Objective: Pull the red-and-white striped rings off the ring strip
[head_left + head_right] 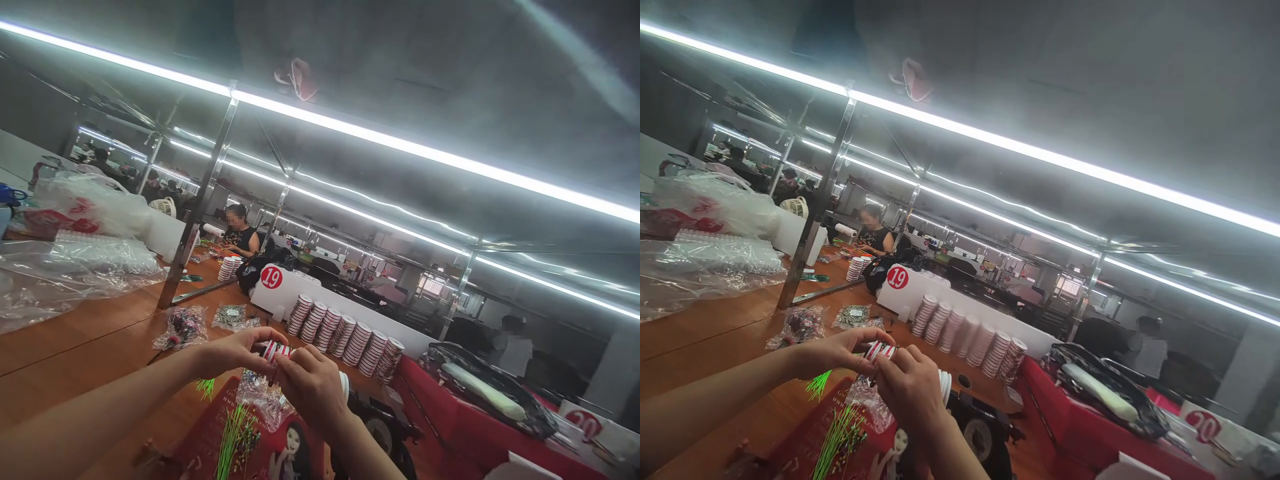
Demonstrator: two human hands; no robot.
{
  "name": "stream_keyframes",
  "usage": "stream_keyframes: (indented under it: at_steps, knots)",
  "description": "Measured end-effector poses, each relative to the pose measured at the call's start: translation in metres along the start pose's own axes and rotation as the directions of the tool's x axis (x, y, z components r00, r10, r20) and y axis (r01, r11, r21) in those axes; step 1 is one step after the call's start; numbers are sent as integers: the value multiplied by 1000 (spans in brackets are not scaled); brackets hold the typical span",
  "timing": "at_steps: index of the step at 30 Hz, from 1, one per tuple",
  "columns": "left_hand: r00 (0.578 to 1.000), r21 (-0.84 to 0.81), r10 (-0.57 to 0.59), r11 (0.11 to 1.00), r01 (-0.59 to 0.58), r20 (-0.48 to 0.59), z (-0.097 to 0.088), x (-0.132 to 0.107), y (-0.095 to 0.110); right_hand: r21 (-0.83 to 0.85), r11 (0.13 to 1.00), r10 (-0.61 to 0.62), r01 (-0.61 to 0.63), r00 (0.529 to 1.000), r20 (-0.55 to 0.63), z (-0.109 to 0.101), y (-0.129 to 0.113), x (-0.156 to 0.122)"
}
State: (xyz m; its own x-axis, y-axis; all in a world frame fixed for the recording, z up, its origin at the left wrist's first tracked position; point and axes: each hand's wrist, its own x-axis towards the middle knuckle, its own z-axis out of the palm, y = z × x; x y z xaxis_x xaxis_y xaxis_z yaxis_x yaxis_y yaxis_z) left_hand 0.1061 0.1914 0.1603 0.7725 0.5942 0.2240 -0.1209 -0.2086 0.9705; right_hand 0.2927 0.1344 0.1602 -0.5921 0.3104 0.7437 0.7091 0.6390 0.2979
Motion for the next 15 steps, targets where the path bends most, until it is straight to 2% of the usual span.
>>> stream_keyframes:
  at_steps: [3,6,7,9,12,15]
  knots:
    - [1000,3,3,1000,-3,-1,-2,1,-1,-61,993,-104,101,994,-36,2,0,-1]
    - [1000,21,8,1000,-7,-12,-2,1,-2,-102,989,-117,111,992,-57,3,-3,0]
    - [1000,30,10,1000,-9,-21,-2,1,-2,-110,990,-93,85,993,-70,3,-5,0]
    - [999,47,21,999,-19,-44,1,-1,-2,-121,992,28,-44,992,-125,5,-10,-3]
    - [994,93,58,994,-49,-93,7,-6,-3,-105,964,220,-244,955,-198,10,-16,-11]
    - [977,211,132,973,-96,-165,12,-12,-2,-91,957,262,-277,954,-149,16,-13,-17]
